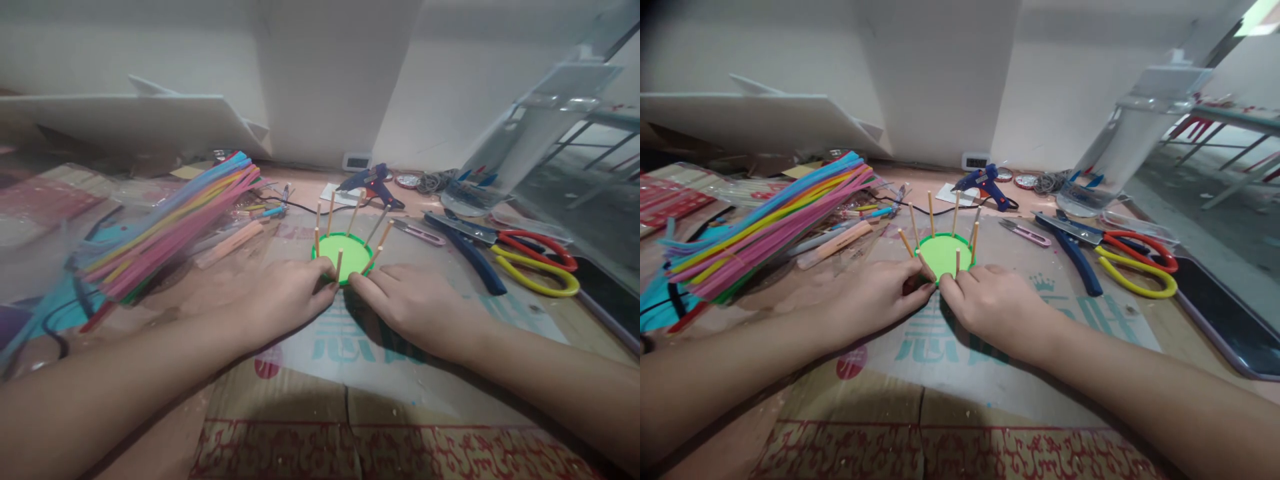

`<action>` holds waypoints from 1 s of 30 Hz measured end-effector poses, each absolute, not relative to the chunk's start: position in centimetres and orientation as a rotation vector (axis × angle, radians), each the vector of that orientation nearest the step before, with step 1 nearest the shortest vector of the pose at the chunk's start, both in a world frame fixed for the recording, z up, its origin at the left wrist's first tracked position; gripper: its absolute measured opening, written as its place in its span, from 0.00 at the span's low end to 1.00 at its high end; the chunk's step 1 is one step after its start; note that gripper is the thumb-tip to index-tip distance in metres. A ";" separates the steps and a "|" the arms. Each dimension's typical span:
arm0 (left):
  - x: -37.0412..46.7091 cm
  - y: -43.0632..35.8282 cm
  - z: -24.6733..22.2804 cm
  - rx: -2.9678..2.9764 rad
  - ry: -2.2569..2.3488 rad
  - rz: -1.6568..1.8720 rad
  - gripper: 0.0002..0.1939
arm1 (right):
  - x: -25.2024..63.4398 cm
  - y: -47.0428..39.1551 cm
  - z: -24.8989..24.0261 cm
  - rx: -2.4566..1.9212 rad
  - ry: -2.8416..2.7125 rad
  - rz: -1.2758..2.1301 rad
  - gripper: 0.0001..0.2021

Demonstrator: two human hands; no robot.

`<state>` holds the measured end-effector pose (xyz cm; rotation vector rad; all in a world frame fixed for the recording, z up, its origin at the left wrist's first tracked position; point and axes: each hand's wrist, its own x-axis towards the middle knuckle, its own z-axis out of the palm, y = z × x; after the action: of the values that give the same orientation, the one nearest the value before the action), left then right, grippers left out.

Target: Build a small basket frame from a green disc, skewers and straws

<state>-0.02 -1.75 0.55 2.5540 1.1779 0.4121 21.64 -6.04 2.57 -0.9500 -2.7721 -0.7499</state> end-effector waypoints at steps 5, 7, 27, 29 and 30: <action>0.0 -1.7 0.5 2.539 1.196 0.413 0.11 | 21.1 -6.0 2.6 -0.960 -2.746 -0.890 0.10; 0.0 -1.7 0.5 2.552 1.197 0.402 0.12 | 20.9 -6.0 2.5 -0.991 -2.760 -0.886 0.09; -0.1 -1.7 0.5 2.584 1.167 0.444 0.10 | 24.3 -5.6 0.9 -0.970 -2.632 -0.362 0.14; -0.1 -1.7 0.4 2.584 1.157 0.439 0.10 | 23.7 -5.4 0.8 -0.953 -2.649 -0.381 0.13; -0.1 -1.7 0.4 2.586 1.153 0.436 0.10 | 23.4 -5.4 0.9 -0.950 -2.662 -0.382 0.13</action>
<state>-0.09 -1.72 0.43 2.5861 1.1531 0.4356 23.43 -5.36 0.85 -0.9502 -2.6617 -0.3822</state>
